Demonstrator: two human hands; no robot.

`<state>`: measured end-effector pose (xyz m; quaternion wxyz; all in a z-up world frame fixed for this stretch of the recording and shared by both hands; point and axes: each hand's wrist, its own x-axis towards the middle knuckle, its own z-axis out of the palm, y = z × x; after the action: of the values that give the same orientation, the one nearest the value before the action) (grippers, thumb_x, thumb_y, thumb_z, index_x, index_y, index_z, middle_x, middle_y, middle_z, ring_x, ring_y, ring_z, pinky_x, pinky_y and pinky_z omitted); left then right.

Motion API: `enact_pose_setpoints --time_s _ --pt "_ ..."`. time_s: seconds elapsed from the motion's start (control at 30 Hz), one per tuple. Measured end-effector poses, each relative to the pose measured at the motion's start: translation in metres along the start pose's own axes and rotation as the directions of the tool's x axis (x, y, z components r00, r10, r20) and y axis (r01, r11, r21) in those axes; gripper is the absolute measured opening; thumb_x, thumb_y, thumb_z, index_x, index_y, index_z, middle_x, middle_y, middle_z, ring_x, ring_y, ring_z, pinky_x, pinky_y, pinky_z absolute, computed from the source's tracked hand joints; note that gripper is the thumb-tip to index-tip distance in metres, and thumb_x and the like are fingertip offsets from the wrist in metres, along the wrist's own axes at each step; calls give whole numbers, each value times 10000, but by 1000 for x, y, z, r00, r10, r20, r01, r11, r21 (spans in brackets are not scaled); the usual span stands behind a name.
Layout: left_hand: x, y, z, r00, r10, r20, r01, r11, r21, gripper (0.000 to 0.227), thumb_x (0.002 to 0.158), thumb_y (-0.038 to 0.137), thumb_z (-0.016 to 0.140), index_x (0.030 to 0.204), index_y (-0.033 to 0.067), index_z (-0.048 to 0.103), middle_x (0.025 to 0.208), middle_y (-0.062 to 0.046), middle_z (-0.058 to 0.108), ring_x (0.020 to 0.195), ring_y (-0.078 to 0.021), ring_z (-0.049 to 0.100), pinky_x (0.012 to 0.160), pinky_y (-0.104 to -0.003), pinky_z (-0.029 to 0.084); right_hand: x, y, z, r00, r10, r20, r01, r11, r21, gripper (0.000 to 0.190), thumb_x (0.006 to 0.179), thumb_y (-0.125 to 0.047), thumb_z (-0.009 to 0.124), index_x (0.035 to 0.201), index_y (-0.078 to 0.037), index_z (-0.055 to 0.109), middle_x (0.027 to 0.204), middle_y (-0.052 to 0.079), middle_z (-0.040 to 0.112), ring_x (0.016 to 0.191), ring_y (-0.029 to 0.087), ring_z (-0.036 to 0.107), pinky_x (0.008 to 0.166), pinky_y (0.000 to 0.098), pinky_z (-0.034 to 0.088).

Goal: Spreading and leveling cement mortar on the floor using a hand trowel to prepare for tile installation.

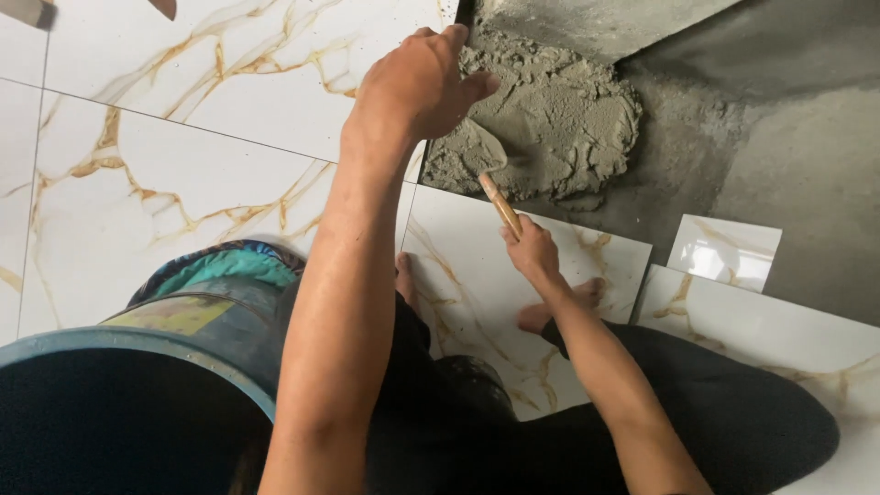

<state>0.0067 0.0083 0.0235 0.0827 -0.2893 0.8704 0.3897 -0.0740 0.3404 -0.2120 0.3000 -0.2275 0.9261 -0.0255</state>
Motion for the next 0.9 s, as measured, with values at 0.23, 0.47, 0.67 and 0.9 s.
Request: enact_pose_setpoints --time_s 0.23,0.47,0.67,0.9 --pt "-7 11 -8 996 -72 53 71 997 14 733 1015 594 574 1571 153 390 1471 -194 525 1283 -383 562 1063 -528 438 45 -1 -18 997 -38 -69 39 999 15 355 1010 -467 621 1056 -116 598 877 160 687 804 433 643 667 552 459" --pt "-3 7 -3 999 -45 -1 45 999 -3 619 998 583 598 1428 145 515 1300 -178 624 1128 -399 645 937 -536 496 59 23 -10 959 -250 -133 236 965 -116 304 987 -383 678 1107 -112 607 842 194 714 774 474 684 621 580 480" --pt "-1 23 -6 998 -55 38 55 998 -8 680 1027 573 578 1519 121 452 1312 -166 639 1139 -350 656 992 -527 518 36 60 -8 945 -328 3 324 932 -164 604 965 -540 577 1411 -132 581 1157 202 697 1036 482 649 770 612 500" --pt "0 24 -3 991 -56 118 51 998 41 632 1064 564 502 1479 90 453 1115 -122 667 987 -266 687 923 -449 588 63 9 -39 987 -157 -35 154 986 -59 360 1008 -452 620 1113 -108 643 757 106 647 627 299 610 558 465 431"
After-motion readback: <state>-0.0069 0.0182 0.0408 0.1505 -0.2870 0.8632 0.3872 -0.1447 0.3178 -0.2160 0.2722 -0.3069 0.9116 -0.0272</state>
